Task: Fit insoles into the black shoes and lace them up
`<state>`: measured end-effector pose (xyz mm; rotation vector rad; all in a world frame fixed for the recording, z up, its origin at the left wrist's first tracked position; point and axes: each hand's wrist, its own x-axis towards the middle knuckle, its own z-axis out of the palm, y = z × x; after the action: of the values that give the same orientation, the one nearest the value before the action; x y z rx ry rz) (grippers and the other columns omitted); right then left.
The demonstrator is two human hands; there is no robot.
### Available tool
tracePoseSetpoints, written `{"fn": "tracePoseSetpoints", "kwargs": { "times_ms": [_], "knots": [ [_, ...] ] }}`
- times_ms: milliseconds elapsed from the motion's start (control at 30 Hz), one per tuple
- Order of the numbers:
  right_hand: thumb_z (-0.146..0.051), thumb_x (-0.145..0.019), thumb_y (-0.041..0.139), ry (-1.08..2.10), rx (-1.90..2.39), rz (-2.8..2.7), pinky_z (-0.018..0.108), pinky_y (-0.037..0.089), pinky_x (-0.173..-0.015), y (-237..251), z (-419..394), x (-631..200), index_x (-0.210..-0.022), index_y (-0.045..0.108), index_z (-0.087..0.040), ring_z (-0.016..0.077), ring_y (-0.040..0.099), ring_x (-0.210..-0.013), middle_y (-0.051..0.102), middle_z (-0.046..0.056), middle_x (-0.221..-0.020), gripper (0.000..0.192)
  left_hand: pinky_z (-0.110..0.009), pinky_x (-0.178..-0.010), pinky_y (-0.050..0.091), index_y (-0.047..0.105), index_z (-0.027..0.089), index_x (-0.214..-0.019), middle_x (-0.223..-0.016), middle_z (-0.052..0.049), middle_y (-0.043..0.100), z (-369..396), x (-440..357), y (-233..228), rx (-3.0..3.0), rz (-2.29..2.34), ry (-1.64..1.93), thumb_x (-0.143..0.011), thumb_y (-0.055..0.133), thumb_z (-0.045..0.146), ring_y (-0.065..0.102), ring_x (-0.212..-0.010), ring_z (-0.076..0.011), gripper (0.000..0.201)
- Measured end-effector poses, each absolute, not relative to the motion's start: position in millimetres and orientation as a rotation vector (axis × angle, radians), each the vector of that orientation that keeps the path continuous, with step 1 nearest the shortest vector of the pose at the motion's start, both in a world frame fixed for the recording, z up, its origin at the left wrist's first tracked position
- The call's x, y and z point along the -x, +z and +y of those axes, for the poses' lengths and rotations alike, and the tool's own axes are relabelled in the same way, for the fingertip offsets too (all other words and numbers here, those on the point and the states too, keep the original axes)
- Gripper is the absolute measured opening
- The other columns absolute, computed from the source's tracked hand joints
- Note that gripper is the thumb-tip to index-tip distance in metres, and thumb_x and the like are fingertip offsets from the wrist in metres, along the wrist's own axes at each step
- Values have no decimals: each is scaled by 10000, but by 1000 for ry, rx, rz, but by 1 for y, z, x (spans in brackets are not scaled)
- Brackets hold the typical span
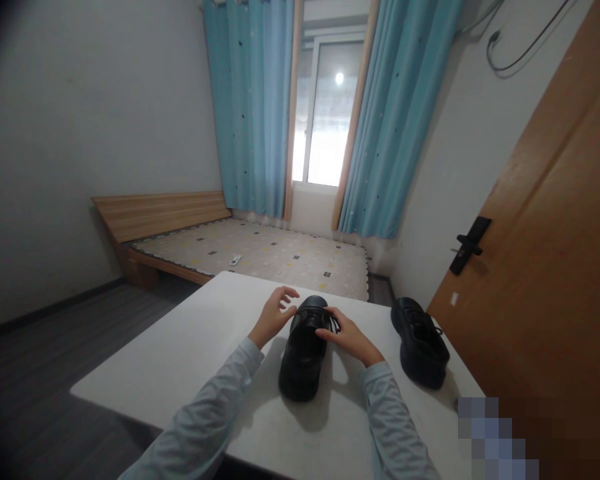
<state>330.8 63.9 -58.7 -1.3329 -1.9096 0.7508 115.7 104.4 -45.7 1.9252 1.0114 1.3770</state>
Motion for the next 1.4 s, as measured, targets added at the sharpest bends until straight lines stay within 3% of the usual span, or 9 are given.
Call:
{"fn": "tracePoseSetpoints", "kwargs": {
  "times_ms": [267,433,1133,1400],
  "knots": [
    [-484,-719,639,771,1322,-1911,396,444,-891,-57,64,-328,-1194,479,-209,267,507,-1122,551,87,-1206,571,-358,-885,418,606,206,-892,-977,-31,580,106,-118,-54,-2067,1249,1016,-701,552,166,514,-977,-192,202],
    [-479,-720,640,751,1325,-1916,395,432,-907,-59,64,-329,-1190,480,-214,264,499,-1133,549,83,-1207,563,-387,-900,399,624,227,-910,-997,-33,587,108,-116,-58,-2090,1392,898,-734,573,222,512,-999,-209,183],
    [-486,-719,637,785,1342,-1898,377,481,-825,-62,65,-330,-1197,461,-210,273,501,-1121,534,93,-1220,579,-323,-778,482,618,148,-717,-762,-52,675,118,-117,-62,-1756,1045,1278,-737,604,304,632,-784,-186,159],
    [-469,-707,653,765,1323,-1886,427,413,-935,-61,64,-330,-1174,483,-205,271,501,-1126,555,91,-1196,563,-322,-782,499,579,133,-746,-763,-53,664,114,-121,-60,-1500,827,1306,-725,631,352,653,-798,-183,226]
  ]
}}
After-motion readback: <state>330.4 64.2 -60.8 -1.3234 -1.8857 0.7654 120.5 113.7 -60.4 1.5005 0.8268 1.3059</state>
